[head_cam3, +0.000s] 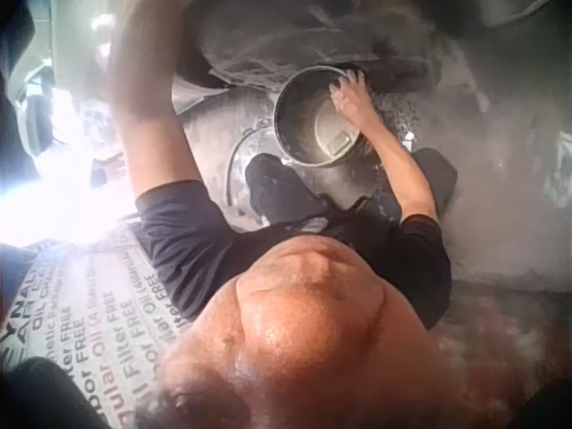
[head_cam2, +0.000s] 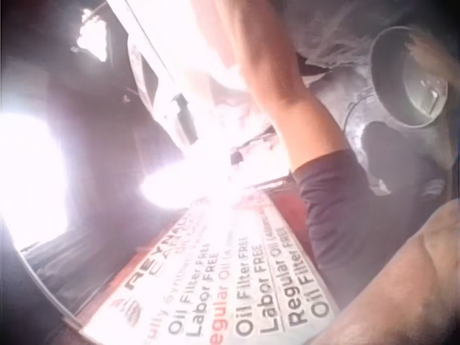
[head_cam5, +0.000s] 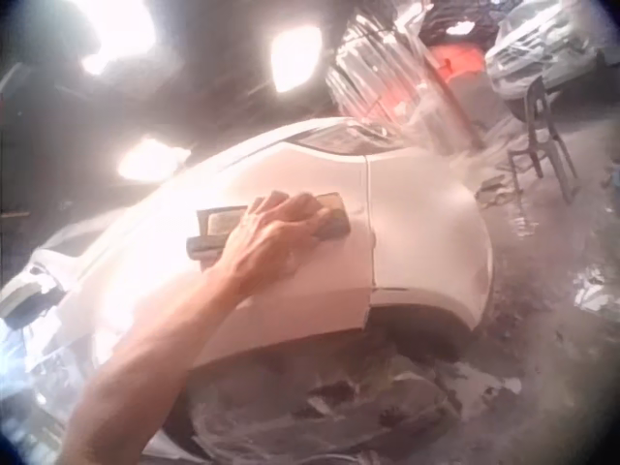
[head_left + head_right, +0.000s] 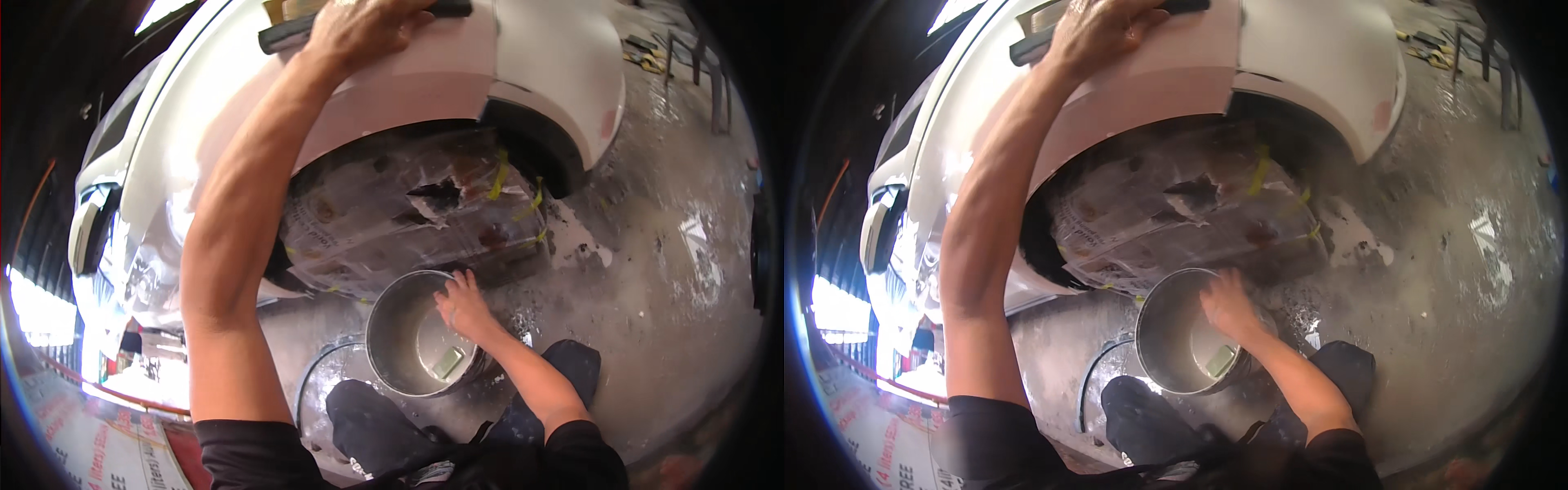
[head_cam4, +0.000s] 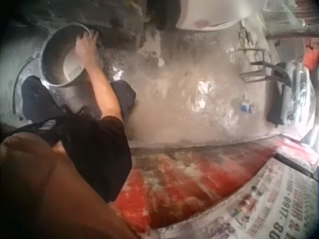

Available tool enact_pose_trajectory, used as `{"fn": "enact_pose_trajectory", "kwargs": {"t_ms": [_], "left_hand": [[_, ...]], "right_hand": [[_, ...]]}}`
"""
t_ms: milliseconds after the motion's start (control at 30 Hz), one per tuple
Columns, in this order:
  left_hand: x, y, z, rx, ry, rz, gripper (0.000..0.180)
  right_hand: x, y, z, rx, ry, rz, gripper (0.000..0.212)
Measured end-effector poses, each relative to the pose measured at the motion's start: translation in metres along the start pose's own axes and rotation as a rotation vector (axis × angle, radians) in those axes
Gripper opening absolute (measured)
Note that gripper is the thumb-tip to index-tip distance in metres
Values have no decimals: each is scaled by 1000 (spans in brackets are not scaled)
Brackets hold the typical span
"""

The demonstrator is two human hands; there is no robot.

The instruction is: The person sits on the floor and uses a sanding block to wet-sand the front wheel arch of a white car. They repeatedly dip the sanding block into a bucket of water and rub the surface of the wheel arch, occasionally wiping it with a cloth.

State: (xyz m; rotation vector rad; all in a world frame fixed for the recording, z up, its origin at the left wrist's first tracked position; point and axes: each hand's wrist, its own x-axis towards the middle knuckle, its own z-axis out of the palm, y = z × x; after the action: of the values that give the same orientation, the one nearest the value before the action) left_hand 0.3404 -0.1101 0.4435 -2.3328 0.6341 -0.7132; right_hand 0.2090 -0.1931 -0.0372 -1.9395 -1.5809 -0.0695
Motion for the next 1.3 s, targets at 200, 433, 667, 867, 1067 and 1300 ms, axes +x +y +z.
{"fn": "enact_pose_trajectory", "kwargs": {"t_ms": [200,433,667,867,1067,1300], "left_hand": [[-118,25,-6,116,56,-42,54],[-23,9,2,97,-39,-57,49],[-87,20,-14,98,55,-102,43],[-49,12,7,147,128,-171,47],[-168,183,6,-318,236,-134,69],[-288,307,52,-1012,277,-987,69]], "right_hand": [[-3,14,-16,20,-43,-9,35],[-2,-1,-11,54,-53,15,34],[1,7,-4,26,-23,17,36],[-1,5,-9,67,70,-53,41],[4,3,-22,113,168,-187,49],[-17,27,-5,1185,-142,138,67]]}}
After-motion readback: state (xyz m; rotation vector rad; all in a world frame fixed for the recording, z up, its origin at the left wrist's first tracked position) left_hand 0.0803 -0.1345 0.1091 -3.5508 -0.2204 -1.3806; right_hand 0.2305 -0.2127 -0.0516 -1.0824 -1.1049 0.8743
